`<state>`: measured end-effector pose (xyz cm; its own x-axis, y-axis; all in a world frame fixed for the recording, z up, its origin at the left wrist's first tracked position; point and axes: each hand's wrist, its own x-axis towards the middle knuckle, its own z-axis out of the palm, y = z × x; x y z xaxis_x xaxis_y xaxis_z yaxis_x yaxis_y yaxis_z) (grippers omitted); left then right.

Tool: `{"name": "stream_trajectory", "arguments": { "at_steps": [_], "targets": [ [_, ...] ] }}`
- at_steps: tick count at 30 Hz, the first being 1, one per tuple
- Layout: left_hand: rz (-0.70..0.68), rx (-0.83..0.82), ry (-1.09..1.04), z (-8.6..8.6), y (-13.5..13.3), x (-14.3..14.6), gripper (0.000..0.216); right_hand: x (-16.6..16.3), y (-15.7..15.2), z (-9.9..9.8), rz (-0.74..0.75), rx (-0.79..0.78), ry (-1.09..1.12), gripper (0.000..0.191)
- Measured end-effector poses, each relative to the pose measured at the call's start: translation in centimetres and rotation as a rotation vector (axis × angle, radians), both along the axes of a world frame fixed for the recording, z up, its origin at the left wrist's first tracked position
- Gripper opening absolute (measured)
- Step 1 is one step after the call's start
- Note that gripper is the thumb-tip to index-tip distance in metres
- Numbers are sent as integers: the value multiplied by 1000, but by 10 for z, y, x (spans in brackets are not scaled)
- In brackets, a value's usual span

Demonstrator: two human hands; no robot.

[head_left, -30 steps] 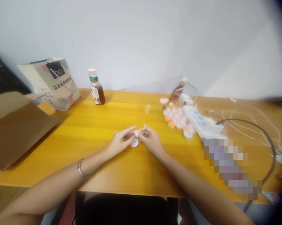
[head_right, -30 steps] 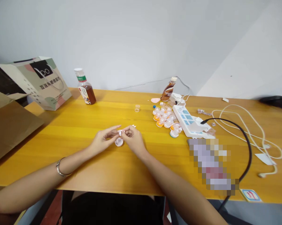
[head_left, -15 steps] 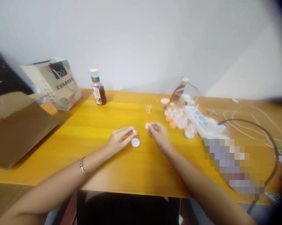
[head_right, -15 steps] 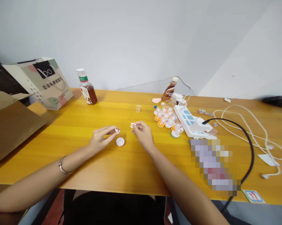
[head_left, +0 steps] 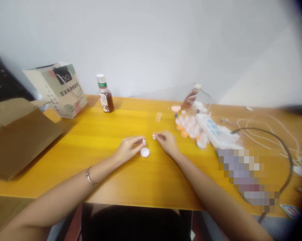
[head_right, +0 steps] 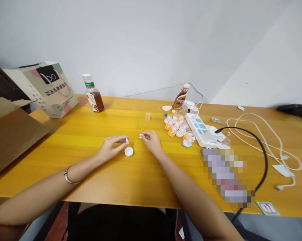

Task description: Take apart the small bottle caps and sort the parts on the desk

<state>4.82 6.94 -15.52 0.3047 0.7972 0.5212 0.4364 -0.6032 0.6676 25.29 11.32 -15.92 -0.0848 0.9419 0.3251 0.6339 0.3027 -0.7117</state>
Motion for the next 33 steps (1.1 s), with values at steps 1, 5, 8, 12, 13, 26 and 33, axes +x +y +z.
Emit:
{"name": "stream_trajectory", "arguments": {
  "at_steps": [1, 5, 8, 12, 13, 26, 33],
  "targets": [
    [2, 2, 1, 0, 0, 0, 26, -1, 0, 0, 3, 0, 2, 18],
    [-14, 35, 17, 0, 2, 0, 27, -2, -3, 1, 12, -4, 15, 19],
    [-29, 51, 9, 1, 2, 0, 26, -3, -8, 7, -4, 8, 62, 22],
    [-51, 58, -3, 4, 0, 1, 27, -12, -24, 16, 70, -45, 294, 25],
    [-53, 69, -6, 4, -1, 1, 27, -16, -30, 17, 132, -87, 361, 26],
    [-46, 180, 46, 7, -1, 0, 38, 27, -11, 35, -20, -183, 210, 15],
    [-51, 105, 74, 6, 3, -3, 28, 58, 11, 20, -79, -186, 0, 13]
  ]
}}
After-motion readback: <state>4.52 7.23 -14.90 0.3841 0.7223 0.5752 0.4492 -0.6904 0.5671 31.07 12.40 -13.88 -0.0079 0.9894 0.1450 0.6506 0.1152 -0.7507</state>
